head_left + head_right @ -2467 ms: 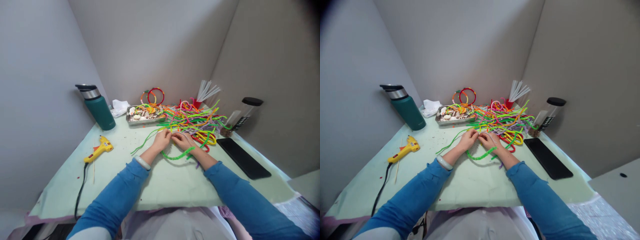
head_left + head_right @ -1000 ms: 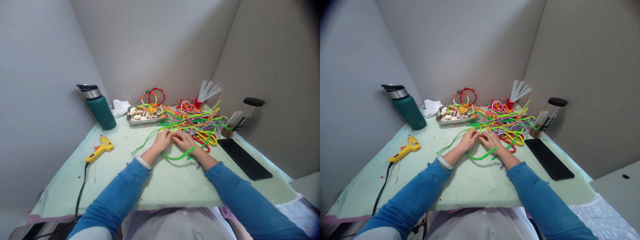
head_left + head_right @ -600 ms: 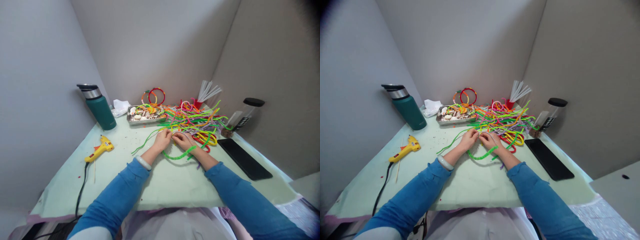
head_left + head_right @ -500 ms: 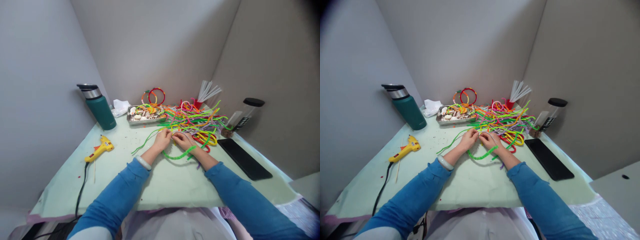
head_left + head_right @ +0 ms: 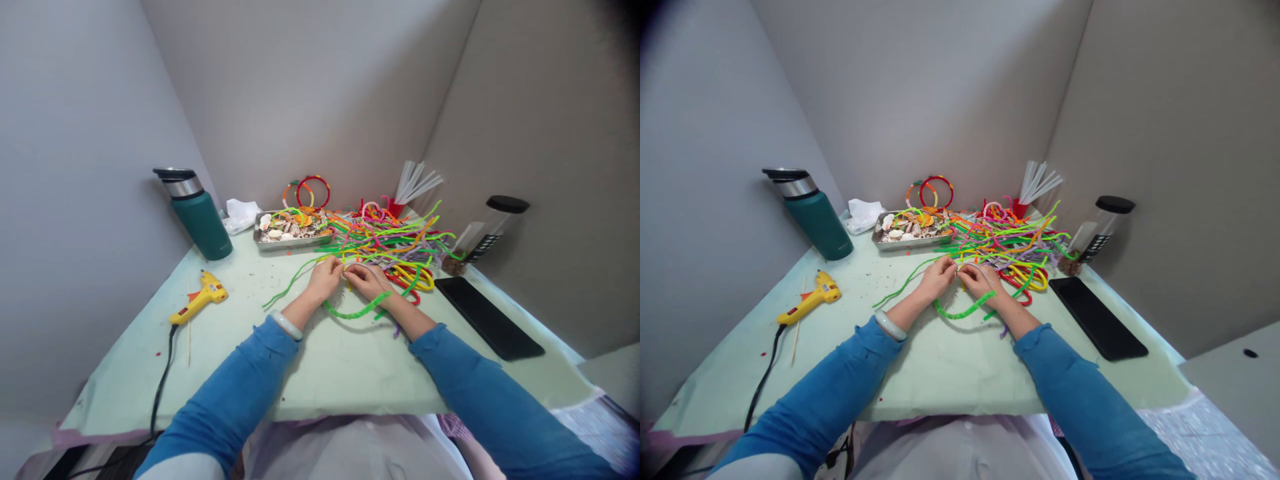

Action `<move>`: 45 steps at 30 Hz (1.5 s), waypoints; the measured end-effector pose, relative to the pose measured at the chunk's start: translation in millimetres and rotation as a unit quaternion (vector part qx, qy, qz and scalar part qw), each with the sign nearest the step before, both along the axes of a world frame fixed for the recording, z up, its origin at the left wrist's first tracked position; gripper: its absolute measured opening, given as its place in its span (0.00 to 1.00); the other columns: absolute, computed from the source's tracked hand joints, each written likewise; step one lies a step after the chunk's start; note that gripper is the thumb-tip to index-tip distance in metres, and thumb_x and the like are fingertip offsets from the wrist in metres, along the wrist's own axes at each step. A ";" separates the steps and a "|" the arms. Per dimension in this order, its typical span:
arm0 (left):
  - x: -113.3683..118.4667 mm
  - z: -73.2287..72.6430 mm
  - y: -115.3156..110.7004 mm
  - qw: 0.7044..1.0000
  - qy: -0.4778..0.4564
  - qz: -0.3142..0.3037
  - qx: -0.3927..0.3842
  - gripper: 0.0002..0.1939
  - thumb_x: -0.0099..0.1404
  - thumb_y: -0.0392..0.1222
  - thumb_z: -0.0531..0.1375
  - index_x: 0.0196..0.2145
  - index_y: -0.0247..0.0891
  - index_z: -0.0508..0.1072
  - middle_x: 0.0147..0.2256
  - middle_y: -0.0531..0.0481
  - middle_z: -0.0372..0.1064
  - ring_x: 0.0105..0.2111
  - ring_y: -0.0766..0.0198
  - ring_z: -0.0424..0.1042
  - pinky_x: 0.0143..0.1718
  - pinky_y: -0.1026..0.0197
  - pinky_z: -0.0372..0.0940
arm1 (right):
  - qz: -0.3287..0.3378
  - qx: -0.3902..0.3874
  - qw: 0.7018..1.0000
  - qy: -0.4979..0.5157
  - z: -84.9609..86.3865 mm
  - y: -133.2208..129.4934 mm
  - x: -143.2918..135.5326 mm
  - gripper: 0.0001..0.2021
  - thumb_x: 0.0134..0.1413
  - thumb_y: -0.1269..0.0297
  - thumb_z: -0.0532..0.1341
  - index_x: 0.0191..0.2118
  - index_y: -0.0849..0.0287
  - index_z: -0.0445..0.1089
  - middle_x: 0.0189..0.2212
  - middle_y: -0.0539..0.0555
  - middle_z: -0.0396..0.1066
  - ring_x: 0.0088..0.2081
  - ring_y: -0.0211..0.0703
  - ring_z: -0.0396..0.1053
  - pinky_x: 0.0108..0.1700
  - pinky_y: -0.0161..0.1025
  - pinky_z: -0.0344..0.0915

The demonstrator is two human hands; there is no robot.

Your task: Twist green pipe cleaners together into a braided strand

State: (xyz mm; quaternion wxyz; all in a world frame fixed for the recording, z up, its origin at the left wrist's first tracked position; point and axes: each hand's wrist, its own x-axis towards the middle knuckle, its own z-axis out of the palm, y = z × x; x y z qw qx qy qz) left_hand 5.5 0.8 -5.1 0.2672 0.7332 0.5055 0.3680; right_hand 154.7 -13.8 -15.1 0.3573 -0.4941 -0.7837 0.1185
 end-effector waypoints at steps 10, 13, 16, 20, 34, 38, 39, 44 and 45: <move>-0.1 0.6 1.4 1.000 0.003 -0.001 -0.007 0.08 0.59 0.39 0.50 0.27 0.36 0.66 0.21 0.54 0.63 0.25 0.69 0.60 0.29 0.66 0.55 | 0.004 0.007 1.000 -0.001 0.2 0.0 0.2 0.11 0.52 0.60 0.53 0.26 0.58 0.69 0.19 0.47 0.65 0.23 0.35 0.60 0.27 0.31 0.52; -0.2 0.4 1.3 1.000 0.005 -0.003 -0.009 0.08 0.59 0.39 0.50 0.27 0.35 0.66 0.22 0.54 0.63 0.25 0.70 0.60 0.29 0.67 0.55 | 0.005 0.009 1.000 -0.001 -0.6 0.6 0.6 0.11 0.52 0.60 0.53 0.26 0.58 0.69 0.20 0.47 0.65 0.24 0.35 0.61 0.27 0.31 0.52; -0.4 0.2 1.2 1.000 0.005 -0.003 -0.010 0.08 0.59 0.40 0.50 0.27 0.36 0.66 0.22 0.54 0.63 0.25 0.69 0.60 0.29 0.66 0.55 | 0.006 0.012 1.000 0.000 -1.3 1.1 0.8 0.11 0.52 0.60 0.53 0.26 0.59 0.69 0.20 0.48 0.66 0.24 0.35 0.61 0.27 0.31 0.52; -0.4 0.8 0.7 1.000 0.006 -0.002 -0.015 0.08 0.59 0.40 0.50 0.27 0.36 0.67 0.22 0.54 0.63 0.25 0.69 0.60 0.29 0.66 0.55 | 0.000 0.012 1.000 0.000 -1.8 1.4 0.8 0.11 0.52 0.60 0.54 0.26 0.59 0.69 0.19 0.48 0.66 0.23 0.35 0.61 0.27 0.31 0.52; -0.3 1.5 0.5 1.000 0.011 -0.002 -0.023 0.09 0.60 0.40 0.50 0.27 0.36 0.67 0.20 0.54 0.62 0.24 0.69 0.60 0.28 0.66 0.55 | -0.002 0.015 1.000 0.011 -0.8 1.2 0.1 0.11 0.51 0.60 0.54 0.29 0.58 0.71 0.23 0.49 0.70 0.25 0.37 0.64 0.28 0.32 0.55; -0.4 0.8 0.5 1.000 0.006 -0.005 -0.018 0.09 0.60 0.40 0.50 0.27 0.36 0.66 0.21 0.54 0.63 0.25 0.69 0.60 0.28 0.66 0.55 | -0.005 0.013 1.000 0.012 -2.0 1.8 0.4 0.10 0.51 0.61 0.54 0.28 0.58 0.71 0.24 0.49 0.71 0.26 0.37 0.65 0.29 0.32 0.56; -0.3 1.0 0.3 1.000 0.007 -0.006 -0.016 0.09 0.60 0.40 0.50 0.27 0.36 0.66 0.21 0.54 0.63 0.25 0.69 0.60 0.28 0.66 0.55 | -0.005 0.014 1.000 0.014 -2.3 1.9 0.5 0.10 0.51 0.61 0.54 0.29 0.58 0.71 0.24 0.49 0.71 0.27 0.37 0.65 0.29 0.32 0.56; 0.1 3.6 -1.4 1.000 0.018 -0.008 -0.016 0.10 0.60 0.39 0.49 0.26 0.36 0.66 0.21 0.53 0.63 0.26 0.68 0.61 0.29 0.66 0.55 | -0.003 0.019 1.000 0.021 -3.9 2.4 0.9 0.10 0.51 0.61 0.54 0.30 0.58 0.71 0.26 0.50 0.72 0.28 0.38 0.66 0.31 0.33 0.57; 0.1 4.1 -1.7 1.000 0.020 -0.008 -0.017 0.10 0.60 0.39 0.49 0.26 0.36 0.66 0.22 0.53 0.63 0.26 0.68 0.61 0.29 0.66 0.55 | -0.002 0.020 1.000 0.021 -4.0 2.5 0.9 0.10 0.51 0.61 0.54 0.30 0.58 0.71 0.25 0.50 0.72 0.28 0.38 0.66 0.31 0.33 0.57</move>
